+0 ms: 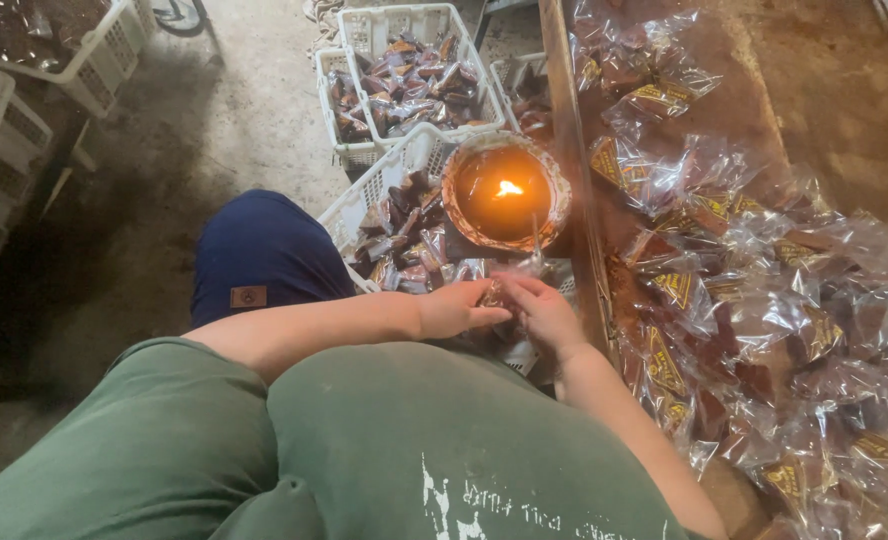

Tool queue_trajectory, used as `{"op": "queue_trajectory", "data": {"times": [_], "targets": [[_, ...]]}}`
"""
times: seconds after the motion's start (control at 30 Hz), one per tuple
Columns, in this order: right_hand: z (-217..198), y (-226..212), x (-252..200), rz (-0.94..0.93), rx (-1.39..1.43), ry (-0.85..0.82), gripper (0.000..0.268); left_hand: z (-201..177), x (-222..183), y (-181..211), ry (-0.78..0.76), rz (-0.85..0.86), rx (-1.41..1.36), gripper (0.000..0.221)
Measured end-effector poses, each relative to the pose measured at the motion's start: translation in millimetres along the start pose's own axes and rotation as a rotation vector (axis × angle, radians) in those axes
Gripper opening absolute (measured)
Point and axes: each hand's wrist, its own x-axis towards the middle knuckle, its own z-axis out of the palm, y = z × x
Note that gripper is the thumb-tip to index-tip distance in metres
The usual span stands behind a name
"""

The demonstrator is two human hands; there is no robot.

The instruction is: Sealing small plastic bags containing pastries by folding the top and passing the edge through a candle flame.

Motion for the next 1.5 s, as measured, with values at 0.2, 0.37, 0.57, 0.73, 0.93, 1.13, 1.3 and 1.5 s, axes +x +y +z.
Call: {"op": "queue_trajectory", "data": {"times": [0.2,0.37,0.57,0.73,0.93,1.13,1.3,1.5], "targets": [[-2.1,-14.2,-3.6,-0.152,0.317,0.154,0.039,7.8,7.6,-14.6,0.069,-0.061,-0.491,0.028],[-21.8,7.6,17.4,-0.154,0.331,0.152,0.034,-4.7,36.2,-20.8,0.282,-0.109,-1.006,0.035],[-19.9,8.2,17.4,-0.122,0.245,0.109,0.029,-19.8,33.7,-5.9,0.303,-0.245,-1.18,0.043],[-11.8,-0.6,5.4,-0.079,0.275,0.048,0.029,0.5,13.1,-5.7,0.277,-0.138,-0.981,0.043],[0.1,-33.7,-25.8,0.026,0.129,0.184,0.021,0.0,4.7,-9.4,0.142,0.047,-0.715,0.047],[-13.4,2.2,7.8,0.038,-0.163,-0.003,0.042,-10.4,-11.6,15.9,0.272,-0.038,-0.874,0.042],[-31.2,-25.5,-5.9,-0.228,-0.458,0.24,0.036,-8.7,-14.7,-1.7,0.094,-0.078,-0.831,0.032],[-117.1,-32.5,2.5,-0.309,-1.007,0.822,0.04,4.0,20.3,-58.1,0.065,-0.423,-0.725,0.08]]}}
